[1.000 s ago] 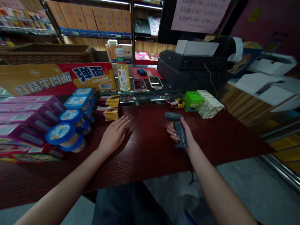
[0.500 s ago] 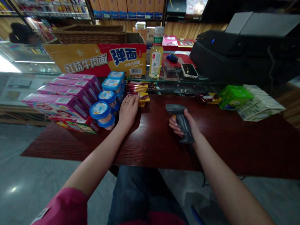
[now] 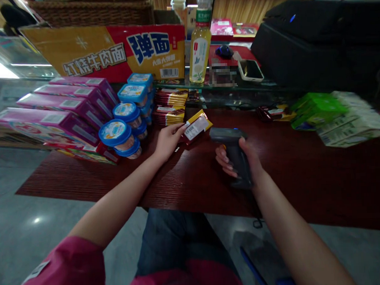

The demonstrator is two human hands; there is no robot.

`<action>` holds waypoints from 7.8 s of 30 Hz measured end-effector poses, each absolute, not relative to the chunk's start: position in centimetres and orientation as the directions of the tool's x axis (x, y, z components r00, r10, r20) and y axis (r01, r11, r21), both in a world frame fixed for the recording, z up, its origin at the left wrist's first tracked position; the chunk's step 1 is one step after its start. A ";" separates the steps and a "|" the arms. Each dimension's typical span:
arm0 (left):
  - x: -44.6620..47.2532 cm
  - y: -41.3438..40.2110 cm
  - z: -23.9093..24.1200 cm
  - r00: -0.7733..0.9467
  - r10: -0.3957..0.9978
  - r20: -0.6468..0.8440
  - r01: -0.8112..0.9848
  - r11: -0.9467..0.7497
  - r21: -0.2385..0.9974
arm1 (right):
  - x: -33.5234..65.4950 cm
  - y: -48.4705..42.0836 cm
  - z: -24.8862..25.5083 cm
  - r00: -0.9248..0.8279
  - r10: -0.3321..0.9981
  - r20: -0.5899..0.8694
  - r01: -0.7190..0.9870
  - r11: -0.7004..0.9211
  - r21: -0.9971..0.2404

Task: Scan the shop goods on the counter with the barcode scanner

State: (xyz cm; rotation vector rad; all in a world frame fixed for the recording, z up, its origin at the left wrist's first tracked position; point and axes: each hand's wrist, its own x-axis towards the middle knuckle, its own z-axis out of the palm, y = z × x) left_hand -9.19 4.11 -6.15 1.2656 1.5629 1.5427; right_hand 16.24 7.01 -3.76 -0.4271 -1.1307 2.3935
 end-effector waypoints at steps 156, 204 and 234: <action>-8.0 1.9 -5.1 0.454 0.755 0.474 0.732 -0.619 0.285 | 25.6 11.3 -4.5 -0.565 0.819 -0.097 -0.476 -0.419 -0.773; 13.9 23.5 -6.7 0.530 0.567 0.631 0.763 -0.644 -0.062 | 33.8 14.5 -4.9 -0.372 0.926 0.061 -0.731 -0.252 -0.634; 14.4 25.6 -6.8 0.324 0.754 0.572 0.735 -0.581 0.349 | 33.6 14.4 -4.5 -0.371 0.929 -0.003 -0.714 -0.287 -0.639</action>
